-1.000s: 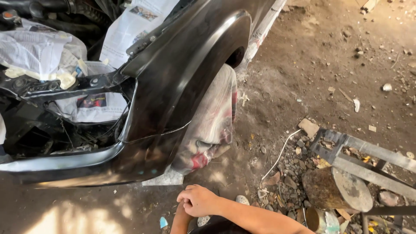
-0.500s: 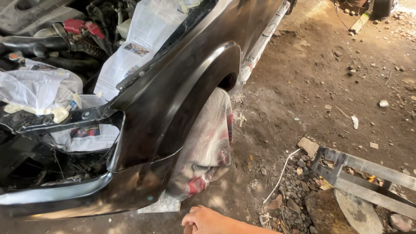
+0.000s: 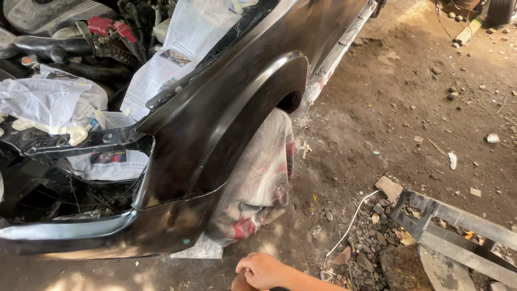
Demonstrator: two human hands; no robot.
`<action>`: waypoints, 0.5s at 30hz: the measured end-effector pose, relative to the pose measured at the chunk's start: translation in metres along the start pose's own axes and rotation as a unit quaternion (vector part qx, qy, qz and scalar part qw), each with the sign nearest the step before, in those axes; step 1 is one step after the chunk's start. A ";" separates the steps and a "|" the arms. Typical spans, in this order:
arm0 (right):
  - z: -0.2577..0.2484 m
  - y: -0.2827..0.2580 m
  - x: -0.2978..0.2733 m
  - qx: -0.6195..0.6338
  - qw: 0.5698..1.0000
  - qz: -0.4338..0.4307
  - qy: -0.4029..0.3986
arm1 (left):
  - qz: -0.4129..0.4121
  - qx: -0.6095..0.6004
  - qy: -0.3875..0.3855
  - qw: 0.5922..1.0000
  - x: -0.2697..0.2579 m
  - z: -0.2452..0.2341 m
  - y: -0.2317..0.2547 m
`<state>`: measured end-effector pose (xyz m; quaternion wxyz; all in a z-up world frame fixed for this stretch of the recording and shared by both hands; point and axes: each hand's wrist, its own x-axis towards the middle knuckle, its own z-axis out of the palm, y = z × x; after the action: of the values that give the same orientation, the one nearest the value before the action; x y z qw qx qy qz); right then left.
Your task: The person applies masking tape to secure sheets of newspaper over the front bumper, grille, and headlight areas of a black car. They move around the front of the vehicle to cover various sections, smoothing the tape down with their hands.
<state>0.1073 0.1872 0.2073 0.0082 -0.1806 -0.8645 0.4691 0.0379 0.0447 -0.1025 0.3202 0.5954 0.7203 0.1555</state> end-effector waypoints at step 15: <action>-0.044 0.063 -0.018 0.287 0.916 0.192 0.203 | -0.164 -0.119 -0.003 0.979 -0.001 -0.255 0.129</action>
<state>0.1510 0.2483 0.1829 0.1442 -0.4243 -0.6214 0.6427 -0.0292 0.1153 0.1663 0.4121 0.4275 0.7834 0.1834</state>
